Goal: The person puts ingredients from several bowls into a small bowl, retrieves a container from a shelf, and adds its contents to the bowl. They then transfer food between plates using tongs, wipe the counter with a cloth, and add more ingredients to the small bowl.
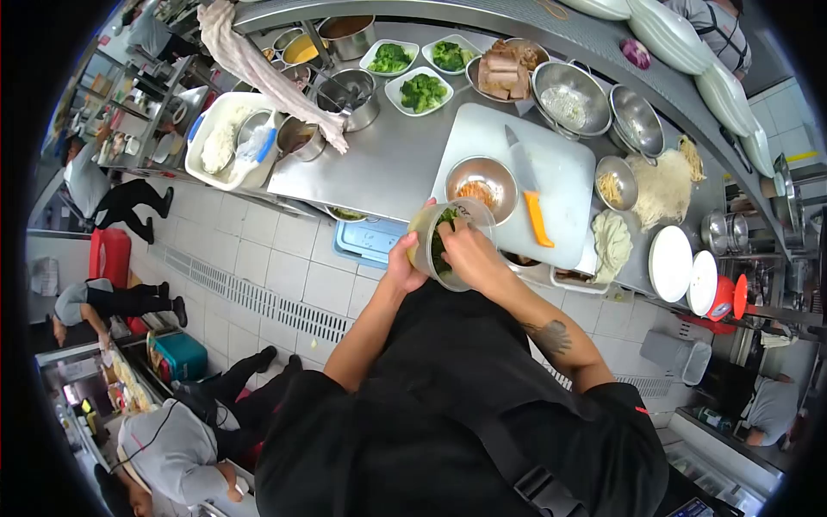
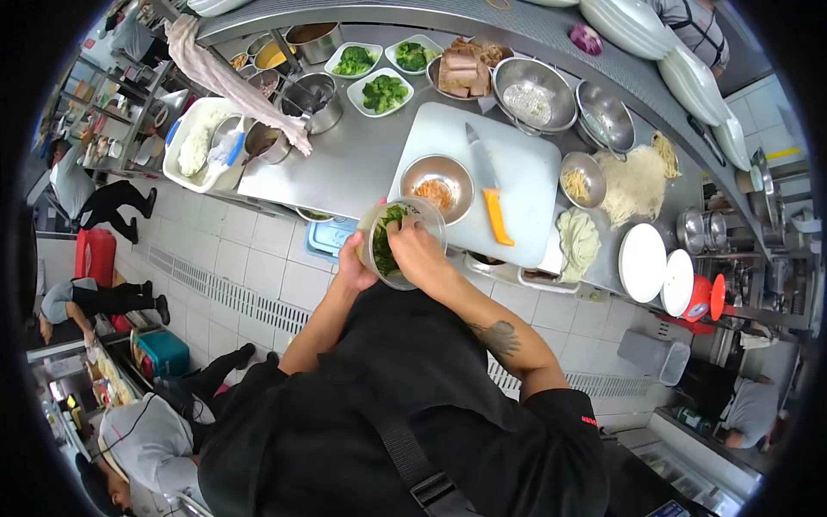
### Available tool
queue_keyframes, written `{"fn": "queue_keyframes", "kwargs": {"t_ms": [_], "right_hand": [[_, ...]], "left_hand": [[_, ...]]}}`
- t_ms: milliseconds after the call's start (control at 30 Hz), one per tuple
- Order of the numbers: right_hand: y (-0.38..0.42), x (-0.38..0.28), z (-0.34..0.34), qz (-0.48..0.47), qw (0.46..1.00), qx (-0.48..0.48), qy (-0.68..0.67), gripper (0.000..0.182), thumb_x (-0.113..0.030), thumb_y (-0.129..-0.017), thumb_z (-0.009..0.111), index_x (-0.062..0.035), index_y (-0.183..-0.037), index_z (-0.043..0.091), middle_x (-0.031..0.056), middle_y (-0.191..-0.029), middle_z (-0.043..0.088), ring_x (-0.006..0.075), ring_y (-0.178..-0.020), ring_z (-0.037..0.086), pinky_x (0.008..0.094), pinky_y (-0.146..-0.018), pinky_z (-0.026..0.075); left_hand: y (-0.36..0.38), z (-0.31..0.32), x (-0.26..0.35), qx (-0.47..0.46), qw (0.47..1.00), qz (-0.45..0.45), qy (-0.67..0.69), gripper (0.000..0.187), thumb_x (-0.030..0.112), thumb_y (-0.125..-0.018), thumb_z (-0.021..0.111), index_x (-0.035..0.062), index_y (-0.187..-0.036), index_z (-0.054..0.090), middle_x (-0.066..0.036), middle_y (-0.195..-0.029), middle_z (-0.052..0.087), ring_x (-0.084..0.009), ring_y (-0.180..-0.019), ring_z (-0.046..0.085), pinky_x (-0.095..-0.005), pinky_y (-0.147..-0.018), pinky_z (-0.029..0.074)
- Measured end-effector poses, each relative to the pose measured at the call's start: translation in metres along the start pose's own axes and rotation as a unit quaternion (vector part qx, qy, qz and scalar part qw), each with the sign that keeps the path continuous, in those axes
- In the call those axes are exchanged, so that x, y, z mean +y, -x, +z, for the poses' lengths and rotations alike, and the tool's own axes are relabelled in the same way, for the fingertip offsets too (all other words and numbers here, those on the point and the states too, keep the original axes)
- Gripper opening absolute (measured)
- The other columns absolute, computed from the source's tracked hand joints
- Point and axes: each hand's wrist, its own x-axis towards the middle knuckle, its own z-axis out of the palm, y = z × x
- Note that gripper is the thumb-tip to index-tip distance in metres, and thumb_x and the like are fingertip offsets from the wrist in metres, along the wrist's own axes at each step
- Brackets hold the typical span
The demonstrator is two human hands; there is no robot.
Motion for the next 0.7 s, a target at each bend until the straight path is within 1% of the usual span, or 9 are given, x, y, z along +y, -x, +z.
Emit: {"fn": "queue_keyframes", "kwargs": {"t_ms": [100,167,200,300,367,433,467,600,700], "right_hand": [[-0.020,0.004,-0.009,-0.011,0.999,-0.012,-0.035,0.016,0.001,-0.076,0.059,0.0049,-0.091,0.063,0.0248,-0.087,0.063,0.0406,-0.080,0.065,0.0459,-0.075,0.053],[-0.031,0.000,-0.033,0.000,0.980,-0.012,-0.200,0.009,-0.003,-0.075,0.064,-0.0002,-0.083,0.064,0.0213,-0.079,0.064,0.0394,-0.079,0.064,0.0441,-0.071,0.052],[-0.036,-0.003,-0.043,0.010,0.980,-0.001,-0.199,0.012,-0.004,-0.076,0.065,0.0010,-0.087,0.064,0.0206,-0.081,0.064,0.0376,-0.079,0.064,0.0438,-0.073,0.051],[-0.050,-0.005,-0.040,-0.002,0.986,0.016,-0.164,0.016,-0.005,-0.076,0.067,0.0025,-0.090,0.063,0.0198,-0.085,0.064,0.0359,-0.080,0.064,0.0436,-0.075,0.051],[-0.055,-0.005,-0.026,-0.015,0.991,0.029,-0.131,0.017,-0.005,-0.077,0.068,0.0029,-0.090,0.062,0.0198,-0.086,0.065,0.0361,-0.081,0.064,0.0436,-0.076,0.051],[-0.057,-0.004,-0.003,-0.033,0.999,0.031,0.000,0.018,-0.006,-0.076,0.069,0.0037,-0.089,0.061,0.0199,-0.089,0.065,0.0380,-0.084,0.063,0.0449,-0.077,0.051],[-0.058,0.001,0.004,-0.003,0.999,-0.012,-0.030,0.019,-0.007,-0.076,0.070,0.0028,-0.089,0.061,0.0217,-0.091,0.063,0.0401,-0.088,0.062,0.0467,-0.077,0.049],[-0.053,-0.001,-0.036,0.001,0.991,0.008,-0.132,0.016,-0.005,-0.076,0.068,0.0013,-0.089,0.062,0.0227,-0.090,0.062,0.0403,-0.087,0.062,0.0470,-0.075,0.048],[-0.045,-0.008,-0.085,0.067,0.974,0.078,-0.202,0.016,-0.009,-0.080,0.069,-0.0016,-0.093,0.065,0.0167,-0.083,0.065,0.0285,-0.070,0.064,0.0384,-0.067,0.050]], "left_hand": [[-0.009,-0.014,0.019,-0.001,1.000,-0.013,0.013,0.083,0.044,-0.084,0.058,0.0145,-0.153,0.023,-0.013,-0.149,0.037,-0.0288,-0.135,0.040,-0.0424,-0.113,0.033],[-0.010,-0.025,0.032,-0.006,0.998,-0.043,0.047,0.080,0.045,-0.086,0.056,0.0144,-0.152,0.023,-0.012,-0.148,0.038,-0.0298,-0.133,0.042,-0.0459,-0.110,0.037],[-0.013,-0.034,0.037,-0.040,0.992,-0.076,0.088,0.078,0.046,-0.088,0.054,0.0143,-0.152,0.023,-0.012,-0.147,0.038,-0.0312,-0.131,0.045,-0.0505,-0.105,0.043],[-0.020,-0.042,0.043,-0.008,0.992,-0.087,0.097,0.078,0.046,-0.088,0.054,0.0139,-0.152,0.023,-0.013,-0.147,0.039,-0.0327,-0.129,0.046,-0.0542,-0.100,0.047],[-0.027,-0.039,0.044,0.001,0.995,-0.066,0.081,0.078,0.045,-0.088,0.055,0.0129,-0.152,0.024,-0.013,-0.147,0.039,-0.0309,-0.130,0.046,-0.0501,-0.104,0.043],[-0.037,-0.033,0.043,-0.016,0.998,-0.017,0.054,0.078,0.043,-0.087,0.056,0.0118,-0.151,0.025,-0.013,-0.147,0.039,-0.0289,-0.130,0.045,-0.0449,-0.107,0.040],[-0.040,-0.026,0.041,0.037,0.999,0.010,-0.007,0.076,0.053,-0.084,0.056,0.0073,-0.142,0.040,-0.017,-0.138,0.050,-0.0320,-0.124,0.052,-0.0454,-0.106,0.041],[-0.038,-0.040,0.041,0.036,0.999,-0.012,0.031,0.078,0.056,-0.086,0.053,0.0065,-0.144,0.038,-0.019,-0.139,0.048,-0.0335,-0.125,0.051,-0.0474,-0.106,0.041],[-0.035,-0.043,0.049,-0.011,0.994,-0.054,0.094,0.081,0.049,-0.085,0.057,0.0128,-0.151,0.025,-0.014,-0.146,0.040,-0.0329,-0.132,0.043,-0.0513,-0.106,0.040]]}}
